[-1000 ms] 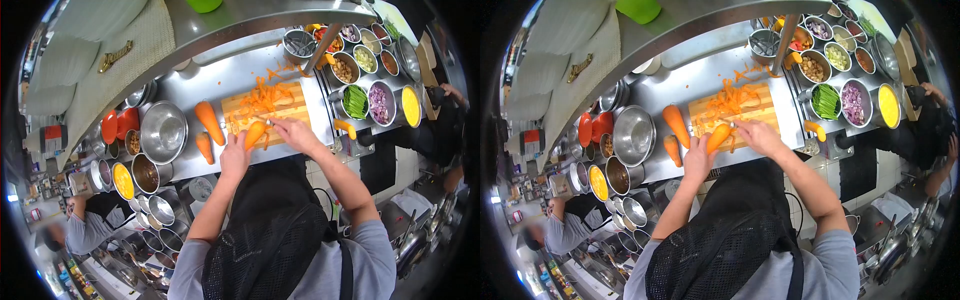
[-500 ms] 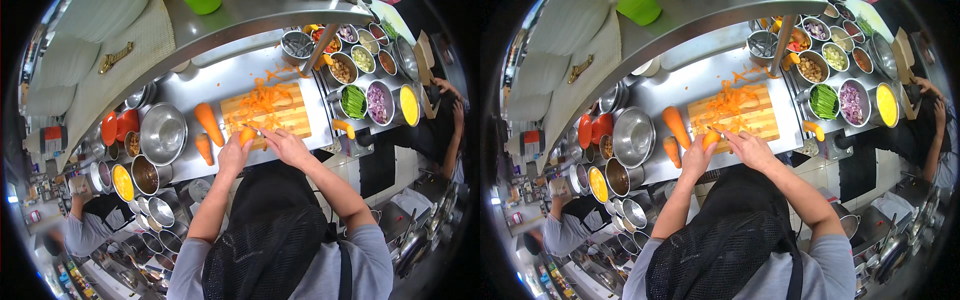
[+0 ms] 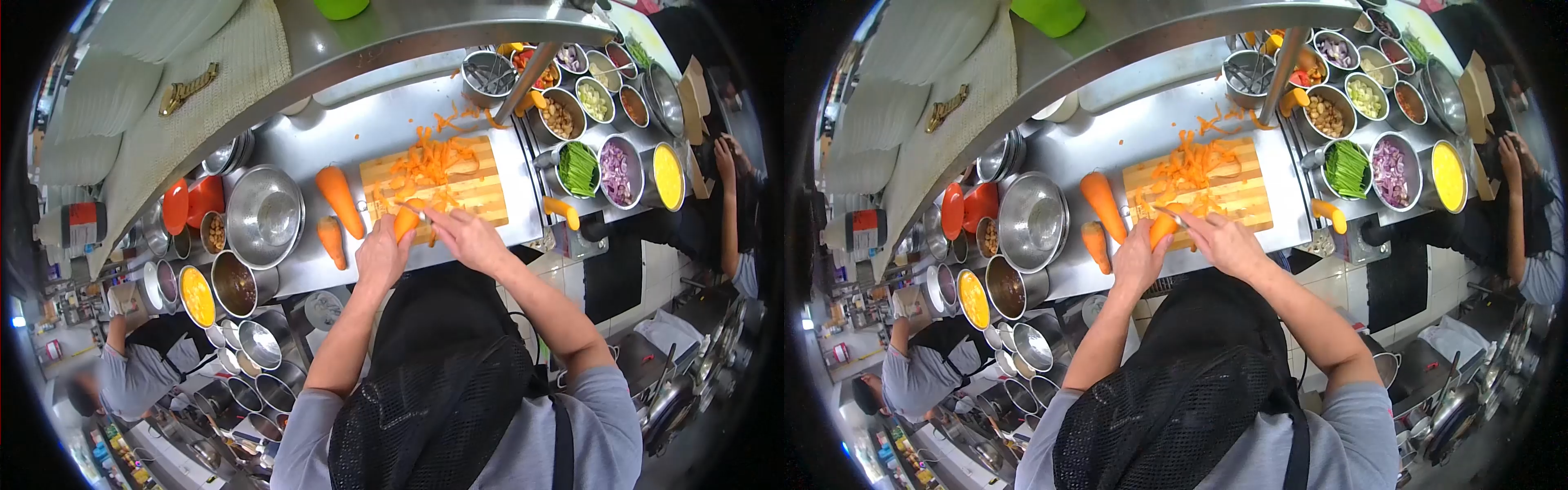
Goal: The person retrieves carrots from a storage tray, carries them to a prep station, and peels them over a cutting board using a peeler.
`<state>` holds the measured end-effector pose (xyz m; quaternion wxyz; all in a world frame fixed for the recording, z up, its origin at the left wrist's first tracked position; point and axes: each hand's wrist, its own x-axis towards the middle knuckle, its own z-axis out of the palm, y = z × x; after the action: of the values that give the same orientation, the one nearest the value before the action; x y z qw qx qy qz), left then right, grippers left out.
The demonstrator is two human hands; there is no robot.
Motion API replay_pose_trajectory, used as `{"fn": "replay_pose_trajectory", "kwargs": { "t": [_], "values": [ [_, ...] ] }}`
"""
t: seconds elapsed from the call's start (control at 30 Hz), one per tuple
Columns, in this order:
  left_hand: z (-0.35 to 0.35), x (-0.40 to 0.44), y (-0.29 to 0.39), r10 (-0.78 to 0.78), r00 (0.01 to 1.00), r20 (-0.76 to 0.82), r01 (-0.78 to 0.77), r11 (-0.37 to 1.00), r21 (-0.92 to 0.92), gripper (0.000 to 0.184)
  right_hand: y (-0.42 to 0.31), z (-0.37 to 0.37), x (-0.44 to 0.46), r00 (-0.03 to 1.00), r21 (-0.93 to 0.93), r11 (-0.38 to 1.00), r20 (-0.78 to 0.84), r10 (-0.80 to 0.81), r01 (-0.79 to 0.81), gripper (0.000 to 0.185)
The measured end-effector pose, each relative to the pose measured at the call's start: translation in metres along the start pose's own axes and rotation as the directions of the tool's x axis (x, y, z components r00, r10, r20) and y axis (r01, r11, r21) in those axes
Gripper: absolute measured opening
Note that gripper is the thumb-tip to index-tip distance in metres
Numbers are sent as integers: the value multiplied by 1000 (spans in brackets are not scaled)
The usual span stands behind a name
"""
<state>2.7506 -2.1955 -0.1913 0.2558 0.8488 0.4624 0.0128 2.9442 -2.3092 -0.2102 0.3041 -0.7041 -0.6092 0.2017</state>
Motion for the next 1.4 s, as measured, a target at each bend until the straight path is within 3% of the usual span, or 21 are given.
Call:
{"fn": "replay_pose_trajectory", "kwargs": {
  "t": [0.07, 0.13, 0.2, 0.27, 0.47, 0.53, 0.57, 0.67, 0.73, 0.8, 0.87, 0.93, 0.97, 1.0, 1.07, 1.13, 1.2, 1.23, 1.33, 1.4],
  "values": [
    [3, -5, -2, 61, 996, -65, -61, 998, -7, 42, 29, 17, -5, 999, -18, 999, -36, -29, 28, 38],
    [3, -1, 2, 53, 996, -68, -53, 999, 5, 42, 26, -3, 8, 991, -50, 990, -45, 127, -129, 39],
    [2, -6, 3, 50, 998, -44, -49, 999, 22, 42, 14, -1, 3, 993, -27, 993, -15, 114, -114, 39],
    [-1, -6, 8, 6, 1000, -11, -6, 999, 41, 41, 25, 10, -1, 989, -172, 975, 19, 146, -141, 39],
    [-5, -4, 13, 39, 999, -31, -37, 998, 56, 45, 8, -15, 9, 997, 16, 997, 9, 70, -71, 38],
    [-5, -8, 11, 46, 998, -31, -43, 996, 77, 45, 30, 5, 0, 983, -129, 977, 50, 178, -170, 37],
    [-4, -5, 11, 52, 998, -41, -48, 994, 99, 45, 50, 8, 5, 987, -50, 986, 12, 162, -161, 36],
    [-3, -7, 12, 86, 994, -63, -79, 991, 112, 46, 5, -17, 10, 998, -48, 997, 31, 56, -55, 37],
    [0, -9, 12, 91, 993, -68, -83, 990, 118, 47, 22, 4, -1, 996, 57, 998, 88, 0, -5, 38],
    [1, -3, 13, 93, 991, -97, -80, 989, 125, 49, 54, 4, 10, 987, -63, 986, -24, 156, -157, 38],
    [3, -11, 12, 103, 991, -81, -91, 985, 147, 53, 27, -16, 19, 982, -82, 979, 15, 189, -187, 38],
    [5, -11, 13, 100, 992, -81, -87, 986, 144, 54, 8, -17, 17, 999, 47, 999, -26, 26, -25, 39],
    [5, -11, 13, 93, 992, -87, -80, 987, 141, 55, 11, -13, 12, 994, 57, 998, 112, 11, -17, 38],
    [5, -13, 12, 94, 992, -89, -81, 987, 142, 55, 23, -7, 9, 994, 56, 998, 110, 10, -17, 38],
    [7, -12, 11, 108, 990, -93, -93, 984, 155, 55, 53, 0, 13, 989, -55, 988, -5, 147, -147, 38],
    [7, -14, 12, 116, 989, -94, -98, 980, 176, 55, 35, -9, 16, 980, -72, 979, 45, 193, -190, 39],
    [9, -16, 13, 133, 986, -100, -112, 975, 192, 54, 32, 1, 7, 995, 110, 994, 102, -15, 4, 40],
    [10, -18, 12, 135, 987, -84, -114, 969, 221, 55, 34, -2, 6, 994, 1, 997, 74, 79, -80, 39],
    [11, -17, 12, 96, 994, -55, -83, 975, 208, 55, 44, -17, 19, 984, -69, 982, 16, 178, -177, 39],
    [9, -16, 14, 63, 998, -21, -59, 985, 162, 55, 38, -18, 13, 985, 21, 986, 42, 166, -167, 38]
  ]
}}
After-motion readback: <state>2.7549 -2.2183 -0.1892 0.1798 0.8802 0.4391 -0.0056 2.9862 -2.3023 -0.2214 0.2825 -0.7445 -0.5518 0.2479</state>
